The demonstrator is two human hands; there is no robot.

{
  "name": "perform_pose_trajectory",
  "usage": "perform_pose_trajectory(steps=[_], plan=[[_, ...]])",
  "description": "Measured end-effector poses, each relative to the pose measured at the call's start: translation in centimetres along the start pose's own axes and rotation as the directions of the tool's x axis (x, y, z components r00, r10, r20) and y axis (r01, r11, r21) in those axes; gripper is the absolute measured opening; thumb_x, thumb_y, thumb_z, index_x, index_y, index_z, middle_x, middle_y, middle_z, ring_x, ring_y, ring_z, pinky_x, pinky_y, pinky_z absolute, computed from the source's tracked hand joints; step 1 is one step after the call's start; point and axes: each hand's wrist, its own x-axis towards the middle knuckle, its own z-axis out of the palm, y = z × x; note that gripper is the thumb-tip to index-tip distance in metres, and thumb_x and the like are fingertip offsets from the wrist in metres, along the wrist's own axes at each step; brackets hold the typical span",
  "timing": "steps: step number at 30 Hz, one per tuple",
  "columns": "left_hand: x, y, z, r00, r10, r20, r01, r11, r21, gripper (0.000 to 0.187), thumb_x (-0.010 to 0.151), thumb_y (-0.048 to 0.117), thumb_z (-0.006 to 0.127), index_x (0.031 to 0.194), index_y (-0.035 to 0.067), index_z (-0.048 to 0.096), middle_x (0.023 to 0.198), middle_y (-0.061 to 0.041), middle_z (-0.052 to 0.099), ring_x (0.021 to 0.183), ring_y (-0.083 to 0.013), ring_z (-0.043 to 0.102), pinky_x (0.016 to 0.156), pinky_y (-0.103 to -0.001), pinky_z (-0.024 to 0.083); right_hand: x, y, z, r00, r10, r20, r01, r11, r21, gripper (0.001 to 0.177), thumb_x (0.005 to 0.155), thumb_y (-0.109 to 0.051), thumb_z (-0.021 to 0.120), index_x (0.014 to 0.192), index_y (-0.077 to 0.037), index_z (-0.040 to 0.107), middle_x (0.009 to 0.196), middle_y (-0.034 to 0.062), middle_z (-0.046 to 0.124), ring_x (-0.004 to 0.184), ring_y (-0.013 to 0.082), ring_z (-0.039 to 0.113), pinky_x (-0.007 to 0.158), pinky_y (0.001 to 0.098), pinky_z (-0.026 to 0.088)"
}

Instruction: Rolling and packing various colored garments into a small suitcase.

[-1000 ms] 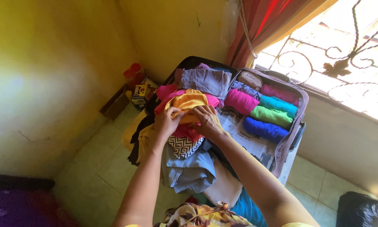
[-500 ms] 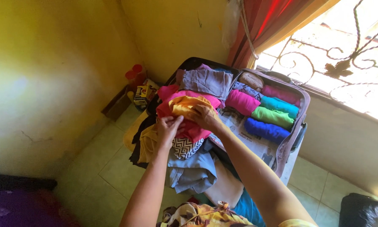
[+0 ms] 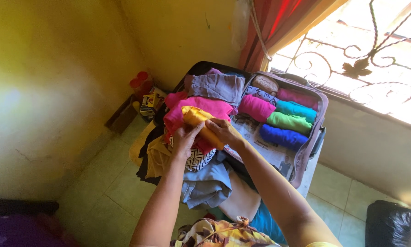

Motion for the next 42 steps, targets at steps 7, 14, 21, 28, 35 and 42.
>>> perform_pose_trajectory(steps=[7,14,21,28,35,42], plan=[[0.0,0.0,2.5,0.986,0.158,-0.054,-0.156,0.987,0.049,0.047,0.082,0.024,0.088,0.117,0.001,0.066,0.109,-0.008,0.068,0.095,-0.0139,0.065,0.083,-0.029,0.055,-0.6,1.9,-0.4,0.987,0.143,-0.07,-0.125,0.969,0.215,0.045,0.103,-0.042,0.061,0.123,-0.003,0.073,0.082,0.0003,0.068,0.067,0.0073,0.058,0.055,0.0265,0.046],[-0.5,0.7,6.1,0.954,0.299,0.005,-0.299,0.954,-0.018,0.051,0.082,0.02,0.086,0.12,0.002,0.058,0.111,-0.005,0.068,0.099,-0.0122,0.065,0.086,-0.028,0.055,-2.0,1.7,-2.2,0.92,-0.216,-0.328,0.241,0.97,0.037,0.048,0.098,-0.035,0.069,0.133,-0.003,0.063,0.113,0.0038,0.066,0.105,0.0082,0.06,0.088,0.0239,0.049],[0.6,-5.1,9.6,0.949,0.315,0.01,-0.315,0.946,0.08,0.059,0.084,0.017,0.085,0.129,0.003,0.049,0.114,-0.007,0.06,0.101,-0.0149,0.061,0.087,-0.03,0.053,-6.1,3.2,-6.3,0.978,-0.021,-0.208,0.08,0.957,0.279,0.057,0.102,-0.034,0.064,0.147,0.0,0.056,0.125,0.0035,0.068,0.112,0.0102,0.06,0.096,0.0262,0.05],[0.1,-11.0,15.0,0.959,0.284,-0.02,-0.275,0.942,0.191,0.065,0.085,0.018,0.084,0.133,0.002,0.043,0.12,-0.01,0.06,0.105,-0.0178,0.064,0.089,-0.032,0.055,-11.6,4.5,-11.2,0.982,-0.114,-0.15,0.129,0.987,0.093,0.073,0.084,-0.017,0.081,0.147,-0.004,0.048,0.122,0.003,0.064,0.109,0.0099,0.059,0.091,0.0275,0.052],[1.2,-17.3,18.1,0.979,-0.154,-0.132,0.166,0.983,0.081,0.069,0.079,0.02,0.085,0.134,0.012,0.044,0.123,-0.008,0.06,0.11,-0.025,0.064,0.086,-0.044,0.058,-13.1,10.6,-15.3,0.972,-0.085,-0.221,0.019,0.959,-0.284,0.065,0.08,-0.019,0.076,0.14,-0.005,0.057,0.114,0.0174,0.071,0.104,0.0247,0.07,0.089,0.036,0.056],[6.8,-21.5,16.5,0.818,-0.557,-0.144,0.554,0.83,-0.065,0.067,0.073,0.036,0.086,0.13,0.026,0.053,0.122,-0.002,0.062,0.105,-0.023,0.062,0.07,-0.042,0.055,-8.3,12.9,-16.8,0.976,0.036,-0.215,-0.145,0.845,-0.514,0.065,0.074,-0.027,0.075,0.134,-0.007,0.062,0.111,0.0238,0.071,0.104,0.0396,0.069,0.088,0.0459,0.055]])
